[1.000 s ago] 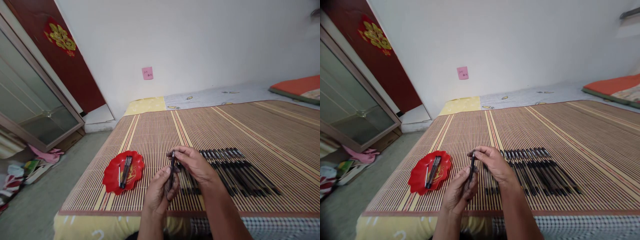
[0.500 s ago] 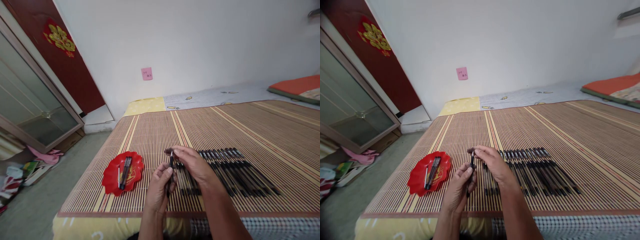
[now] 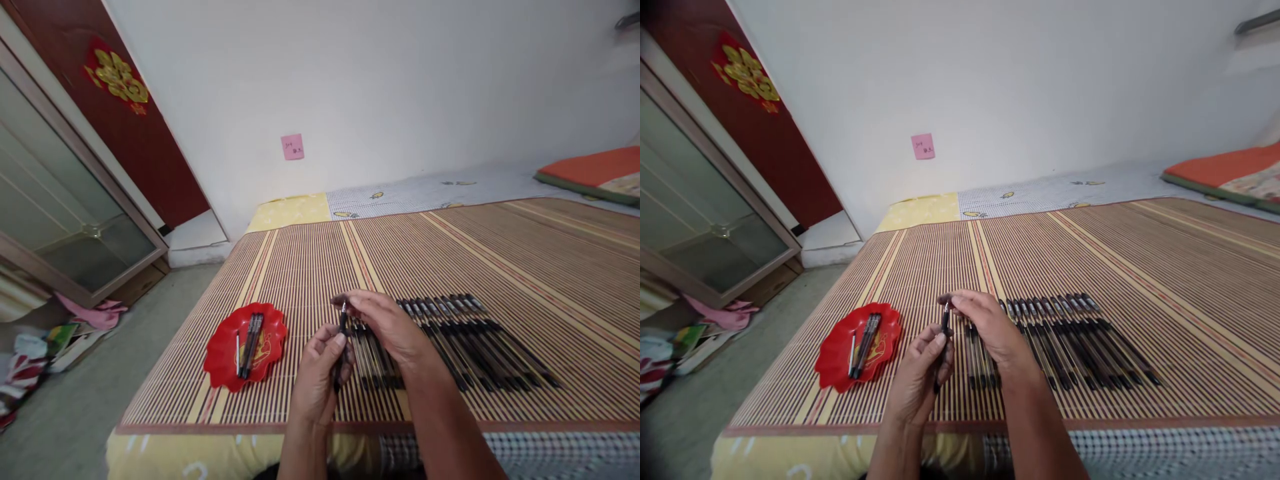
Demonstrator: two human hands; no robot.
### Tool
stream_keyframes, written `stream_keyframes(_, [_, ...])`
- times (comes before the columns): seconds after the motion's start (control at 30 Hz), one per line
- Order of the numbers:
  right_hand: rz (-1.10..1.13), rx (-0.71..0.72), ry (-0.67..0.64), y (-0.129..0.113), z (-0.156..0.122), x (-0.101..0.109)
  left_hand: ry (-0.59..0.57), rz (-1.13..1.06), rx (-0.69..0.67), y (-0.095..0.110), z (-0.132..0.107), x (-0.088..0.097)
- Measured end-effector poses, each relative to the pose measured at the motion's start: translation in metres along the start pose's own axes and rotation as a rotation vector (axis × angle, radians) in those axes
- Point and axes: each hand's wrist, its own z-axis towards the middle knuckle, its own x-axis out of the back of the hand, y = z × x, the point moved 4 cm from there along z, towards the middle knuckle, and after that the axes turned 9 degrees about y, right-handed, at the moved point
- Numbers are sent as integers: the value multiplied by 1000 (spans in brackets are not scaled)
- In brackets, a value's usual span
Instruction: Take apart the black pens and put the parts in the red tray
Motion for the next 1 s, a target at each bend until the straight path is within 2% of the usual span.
stream_keyframes(0.17, [-61,-17,-46,-4,-2,-4,4,6,-2,0,-1,1])
stream_keyframes(0.3, [-61,-38,13,-6,-1,-5,34,26,12,0,0,1])
stream_keyframes(0.5, [-73,24,-22,-6,-1,-4,7,26,-6,1,1,0])
stream_keyframes(0.8, [-109,-31,25,-1,1,-5,36,105,-40,3,0,0])
stream_keyframes(1.0, [-108,17,-51,-6,-1,-5,48,105,-43,5,-1,-1])
